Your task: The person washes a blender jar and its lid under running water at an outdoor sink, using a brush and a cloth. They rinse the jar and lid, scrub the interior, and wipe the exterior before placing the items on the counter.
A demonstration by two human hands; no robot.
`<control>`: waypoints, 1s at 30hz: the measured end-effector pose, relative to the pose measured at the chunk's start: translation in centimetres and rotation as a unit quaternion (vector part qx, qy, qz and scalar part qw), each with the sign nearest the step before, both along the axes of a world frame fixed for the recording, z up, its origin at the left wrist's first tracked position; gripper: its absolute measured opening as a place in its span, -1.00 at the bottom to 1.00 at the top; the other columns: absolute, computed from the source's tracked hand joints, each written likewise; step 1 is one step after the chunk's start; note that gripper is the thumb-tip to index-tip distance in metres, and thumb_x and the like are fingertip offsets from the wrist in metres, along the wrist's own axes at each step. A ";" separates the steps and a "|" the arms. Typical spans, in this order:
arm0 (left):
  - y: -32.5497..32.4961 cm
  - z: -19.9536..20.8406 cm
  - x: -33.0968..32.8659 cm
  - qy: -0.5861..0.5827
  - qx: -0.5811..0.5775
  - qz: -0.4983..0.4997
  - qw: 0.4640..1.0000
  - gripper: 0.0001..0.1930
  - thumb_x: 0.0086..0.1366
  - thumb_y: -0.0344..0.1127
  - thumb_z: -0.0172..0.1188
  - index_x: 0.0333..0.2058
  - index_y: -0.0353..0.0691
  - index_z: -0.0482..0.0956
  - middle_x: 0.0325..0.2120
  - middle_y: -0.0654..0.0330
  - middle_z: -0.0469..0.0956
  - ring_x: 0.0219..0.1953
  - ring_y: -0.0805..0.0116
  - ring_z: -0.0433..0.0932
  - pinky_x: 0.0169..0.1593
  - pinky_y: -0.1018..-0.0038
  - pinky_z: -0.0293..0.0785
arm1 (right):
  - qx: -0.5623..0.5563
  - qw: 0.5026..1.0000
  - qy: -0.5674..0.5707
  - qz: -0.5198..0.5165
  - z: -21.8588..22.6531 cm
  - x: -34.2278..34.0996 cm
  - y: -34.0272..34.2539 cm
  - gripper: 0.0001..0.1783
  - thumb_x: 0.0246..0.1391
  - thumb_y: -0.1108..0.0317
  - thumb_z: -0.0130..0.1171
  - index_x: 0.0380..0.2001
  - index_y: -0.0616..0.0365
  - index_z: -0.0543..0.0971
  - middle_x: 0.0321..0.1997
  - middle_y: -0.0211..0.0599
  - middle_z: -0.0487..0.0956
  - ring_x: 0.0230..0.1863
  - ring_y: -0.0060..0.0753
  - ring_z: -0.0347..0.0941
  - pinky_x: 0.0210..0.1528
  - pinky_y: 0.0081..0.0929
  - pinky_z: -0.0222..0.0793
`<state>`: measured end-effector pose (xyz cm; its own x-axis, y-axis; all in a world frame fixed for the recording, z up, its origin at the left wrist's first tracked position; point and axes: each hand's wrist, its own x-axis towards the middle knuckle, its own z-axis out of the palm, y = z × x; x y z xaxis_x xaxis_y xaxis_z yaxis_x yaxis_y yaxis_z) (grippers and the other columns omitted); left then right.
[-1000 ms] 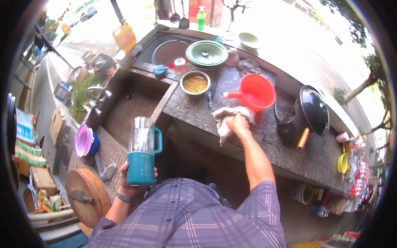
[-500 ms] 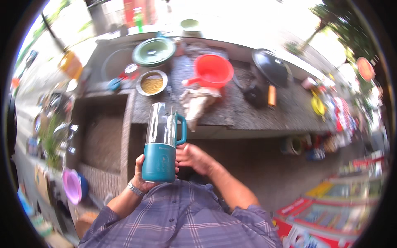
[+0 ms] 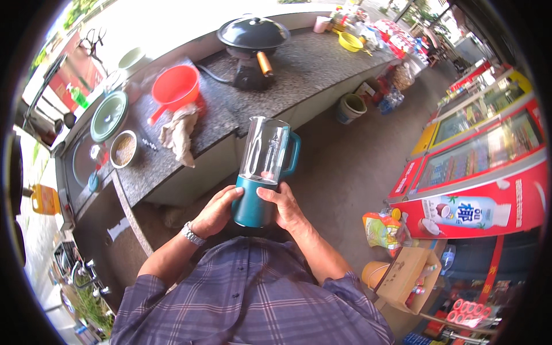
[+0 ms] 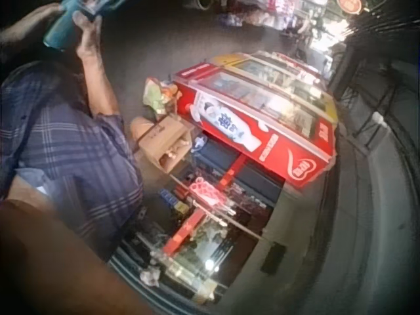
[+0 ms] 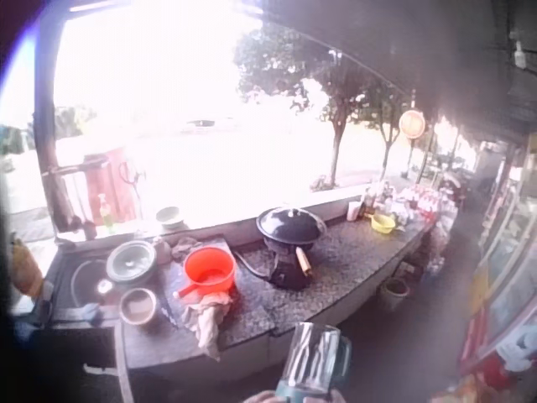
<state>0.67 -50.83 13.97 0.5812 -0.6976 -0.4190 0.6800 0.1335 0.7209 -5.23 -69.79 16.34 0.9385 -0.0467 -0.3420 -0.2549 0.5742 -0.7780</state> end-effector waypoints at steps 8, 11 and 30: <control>-17.5 10.8 0.6 -0.286 -0.043 -0.081 0.954 -0.25 0.21 0.06 0.37 0.12 -0.42 0.31 -0.11 0.14 0.52 -0.09 0.46 0.49 -0.06 0.47 0.52 | -0.199 0.957 -0.187 -0.096 8.2 -0.5 -15.0 -0.37 -0.04 0.12 0.46 0.01 0.26 0.50 -0.13 -0.32 0.61 -0.11 -0.48 0.51 -0.01 -0.48 0.44; -26.3 19.2 1.8 -0.480 -0.083 0.023 0.873 -0.25 0.23 0.08 0.34 0.13 -0.43 0.30 -0.11 0.16 0.52 -0.11 0.46 0.49 -0.05 0.48 0.50 | -0.379 0.855 -0.316 -0.163 18.1 0.0 -22.3 -0.32 -0.01 -0.03 0.41 0.03 0.26 0.53 -0.13 -0.33 0.61 -0.14 -0.51 0.51 -0.02 -0.50 0.45; -37.4 -14.2 -23.8 0.187 0.302 -0.538 0.764 0.10 0.02 0.49 0.24 0.14 -0.54 0.34 -0.01 -0.12 0.51 -0.02 0.16 0.59 -0.06 0.25 0.60 | 0.172 0.803 0.359 -0.443 -17.2 -34.3 -20.7 -0.30 0.17 -0.16 0.16 0.06 0.32 0.48 -0.06 -0.06 0.59 -0.16 -0.22 0.61 -0.11 -0.30 0.57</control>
